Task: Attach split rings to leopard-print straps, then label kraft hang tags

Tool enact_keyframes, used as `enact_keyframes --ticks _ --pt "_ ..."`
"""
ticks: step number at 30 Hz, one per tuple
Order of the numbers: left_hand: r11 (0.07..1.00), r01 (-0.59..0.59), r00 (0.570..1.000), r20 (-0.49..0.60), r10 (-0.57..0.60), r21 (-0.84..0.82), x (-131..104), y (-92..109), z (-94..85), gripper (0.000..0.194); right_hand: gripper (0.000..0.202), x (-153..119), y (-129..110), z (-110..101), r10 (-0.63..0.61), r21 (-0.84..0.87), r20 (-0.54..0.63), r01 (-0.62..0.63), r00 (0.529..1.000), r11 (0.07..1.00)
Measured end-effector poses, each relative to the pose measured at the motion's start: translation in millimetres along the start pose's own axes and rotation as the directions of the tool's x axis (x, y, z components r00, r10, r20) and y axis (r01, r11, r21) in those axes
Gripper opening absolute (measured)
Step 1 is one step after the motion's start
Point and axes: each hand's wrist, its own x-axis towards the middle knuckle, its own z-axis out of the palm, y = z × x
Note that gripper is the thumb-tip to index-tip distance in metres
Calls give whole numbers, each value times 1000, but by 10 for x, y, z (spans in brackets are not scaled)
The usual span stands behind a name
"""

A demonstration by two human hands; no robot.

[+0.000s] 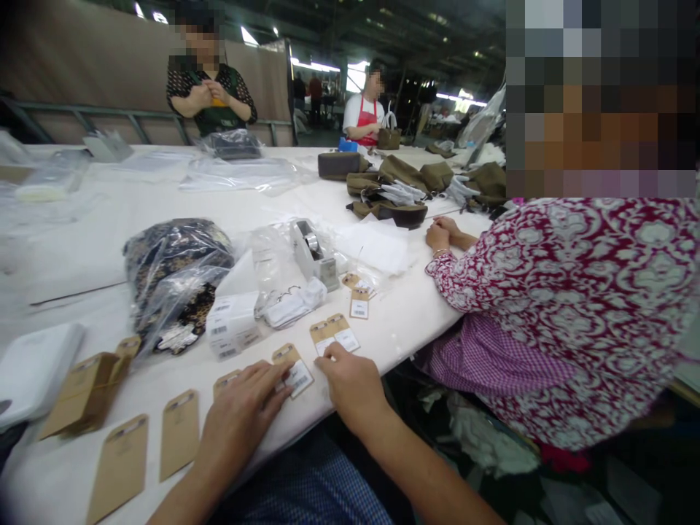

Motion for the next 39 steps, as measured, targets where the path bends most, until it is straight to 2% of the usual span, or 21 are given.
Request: enact_keyframes --ticks 3,6,8,10,13,16,19,21,24,28,33,36,39 --pt "999 1 999 -35 -3 -41 -23 -39 -41 28 31 -61 17 13 11 182 -83 5 996 983" --pt "995 27 983 -178 -43 -93 -97 -150 -169 25 26 -24 11 -9 57 416 -197 30 979 909" --pt "989 98 952 -281 -124 -107 -157 -275 -298 26 24 100 -21 -6 117 529 -231 24 966 849" --pt "976 189 915 -342 -214 -105 -208 -419 -438 28 25 296 -96 33 156 611 -197 -3 968 792" --pt "955 280 878 -375 -297 -102 -243 -610 -611 30 29 651 -289 161 156 689 -99 -46 983 723" --pt "947 300 869 -376 -321 -116 -224 -724 -704 30 29 956 -491 304 126 708 -88 -27 988 706" --pt "942 301 868 -367 -336 -150 -175 -755 -741 30 12 1128 -609 390 105 731 -101 3 989 682" --pt "945 273 867 -380 -322 -178 -139 -736 -752 29 9 1164 -647 407 101 763 -101 12 990 646" --pt "966 180 884 -399 -242 -186 -77 -674 -753 28 13 1125 -696 393 87 832 -71 11 994 555" --pt "995 75 933 -347 -95 -72 9 -608 -712 28 23 1007 -789 330 16 924 16 -21 1000 383" --pt "998 56 943 -330 -42 32 34 -599 -666 26 44 938 -862 260 21 978 121 -123 992 171" --pt "999 14 950 -311 -3 31 10 -594 -668 25 39 935 -867 275 62 984 159 -163 985 68" --pt "999 12 941 -340 3 40 -23 -606 -652 26 34 928 -873 313 101 984 179 -177 979 -29"
